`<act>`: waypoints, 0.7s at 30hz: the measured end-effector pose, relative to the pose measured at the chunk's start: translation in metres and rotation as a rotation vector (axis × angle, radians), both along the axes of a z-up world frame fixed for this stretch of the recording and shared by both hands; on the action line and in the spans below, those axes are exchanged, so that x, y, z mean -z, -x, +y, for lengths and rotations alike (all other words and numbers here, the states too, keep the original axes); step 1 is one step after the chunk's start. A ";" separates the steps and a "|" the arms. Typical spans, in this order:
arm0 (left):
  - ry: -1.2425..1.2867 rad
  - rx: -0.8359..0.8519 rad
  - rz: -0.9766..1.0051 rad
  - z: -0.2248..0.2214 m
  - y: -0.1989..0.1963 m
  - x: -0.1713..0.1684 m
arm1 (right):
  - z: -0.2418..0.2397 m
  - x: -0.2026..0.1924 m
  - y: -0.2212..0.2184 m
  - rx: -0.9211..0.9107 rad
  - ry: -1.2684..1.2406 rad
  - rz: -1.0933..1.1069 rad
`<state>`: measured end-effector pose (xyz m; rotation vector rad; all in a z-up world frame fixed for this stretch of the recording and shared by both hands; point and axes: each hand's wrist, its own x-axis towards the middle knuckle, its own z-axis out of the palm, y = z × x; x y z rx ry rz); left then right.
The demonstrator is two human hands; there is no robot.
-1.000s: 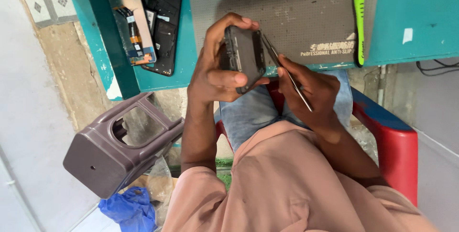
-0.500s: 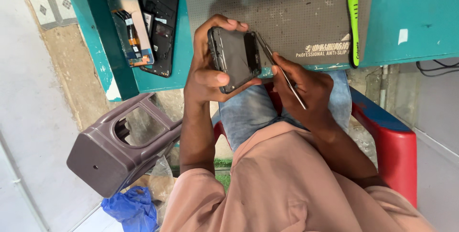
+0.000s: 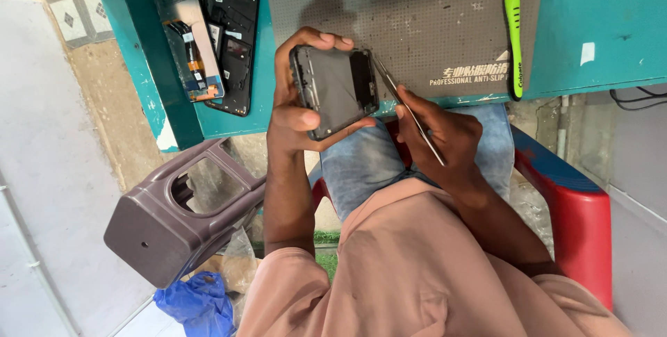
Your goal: The person uses tweezers to carefully clean and scrape adhesive residue from the edges of a mobile phone frame and its internal components. The person then picks up a replacement screen and uses a small tool to apply or adjust parts along the frame before fitting the components together.
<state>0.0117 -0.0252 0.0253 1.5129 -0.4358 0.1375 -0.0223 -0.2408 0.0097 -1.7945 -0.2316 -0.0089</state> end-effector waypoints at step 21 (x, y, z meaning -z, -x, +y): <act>0.462 0.075 0.472 0.010 0.012 0.007 | 0.004 0.013 0.007 0.045 -0.077 0.028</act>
